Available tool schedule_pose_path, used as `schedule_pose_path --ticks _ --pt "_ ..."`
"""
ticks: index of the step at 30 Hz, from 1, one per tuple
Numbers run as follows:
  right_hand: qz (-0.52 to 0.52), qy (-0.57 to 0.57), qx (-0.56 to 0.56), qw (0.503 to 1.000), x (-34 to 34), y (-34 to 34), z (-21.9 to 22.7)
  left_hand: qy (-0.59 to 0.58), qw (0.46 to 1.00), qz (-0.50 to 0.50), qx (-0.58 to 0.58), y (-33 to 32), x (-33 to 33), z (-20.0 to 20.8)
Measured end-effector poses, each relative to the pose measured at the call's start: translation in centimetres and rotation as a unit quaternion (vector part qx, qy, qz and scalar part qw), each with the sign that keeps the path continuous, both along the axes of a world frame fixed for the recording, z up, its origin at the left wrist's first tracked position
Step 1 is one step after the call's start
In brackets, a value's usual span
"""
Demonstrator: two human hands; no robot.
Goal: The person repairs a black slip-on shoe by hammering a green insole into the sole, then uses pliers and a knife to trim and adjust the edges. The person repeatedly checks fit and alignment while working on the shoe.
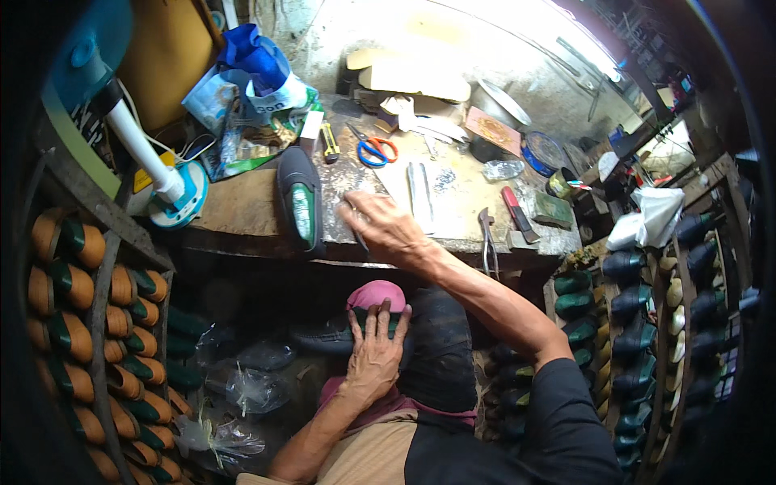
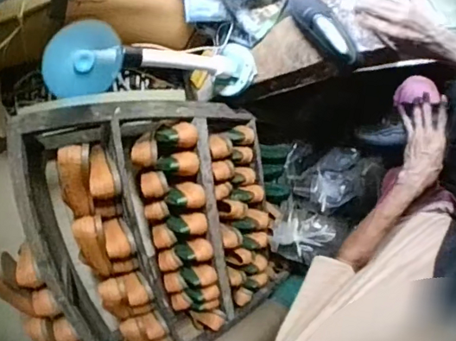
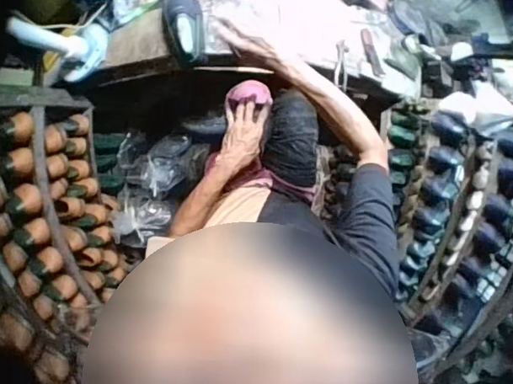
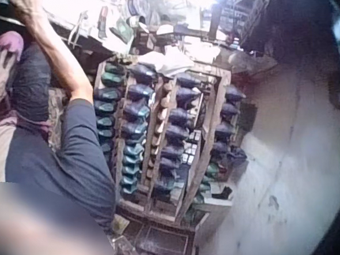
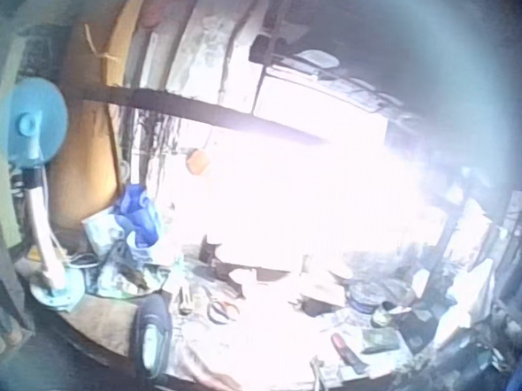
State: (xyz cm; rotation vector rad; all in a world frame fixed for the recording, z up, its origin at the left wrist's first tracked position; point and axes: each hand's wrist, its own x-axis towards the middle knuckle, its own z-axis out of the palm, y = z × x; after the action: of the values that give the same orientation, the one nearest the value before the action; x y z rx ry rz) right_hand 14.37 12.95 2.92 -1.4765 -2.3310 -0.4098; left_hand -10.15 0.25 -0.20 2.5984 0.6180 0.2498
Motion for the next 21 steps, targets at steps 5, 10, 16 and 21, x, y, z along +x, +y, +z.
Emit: schedule_pose_path --ticks 5,10,16,21 --pt "-0.399 0.032 0.023 0.916 10.8 -9.2 -0.3 -0.085 0.992 -0.001 -0.089 3.4 -0.6 0.2" --pt "-0.549 0.089 -0.074 0.827 17.5 -15.5 -3.6 -0.112 0.985 0.003 -0.131 5.2 0.0 2.7" --pt "-0.511 0.140 -0.066 0.845 20.4 -15.2 -6.0 -0.128 0.985 -0.106 -0.045 1.7 5.5 5.3" --pt "-0.467 0.474 -0.017 0.746 21.5 -15.2 -3.5 0.033 0.982 -0.183 -0.031 -0.1 9.8 4.0"
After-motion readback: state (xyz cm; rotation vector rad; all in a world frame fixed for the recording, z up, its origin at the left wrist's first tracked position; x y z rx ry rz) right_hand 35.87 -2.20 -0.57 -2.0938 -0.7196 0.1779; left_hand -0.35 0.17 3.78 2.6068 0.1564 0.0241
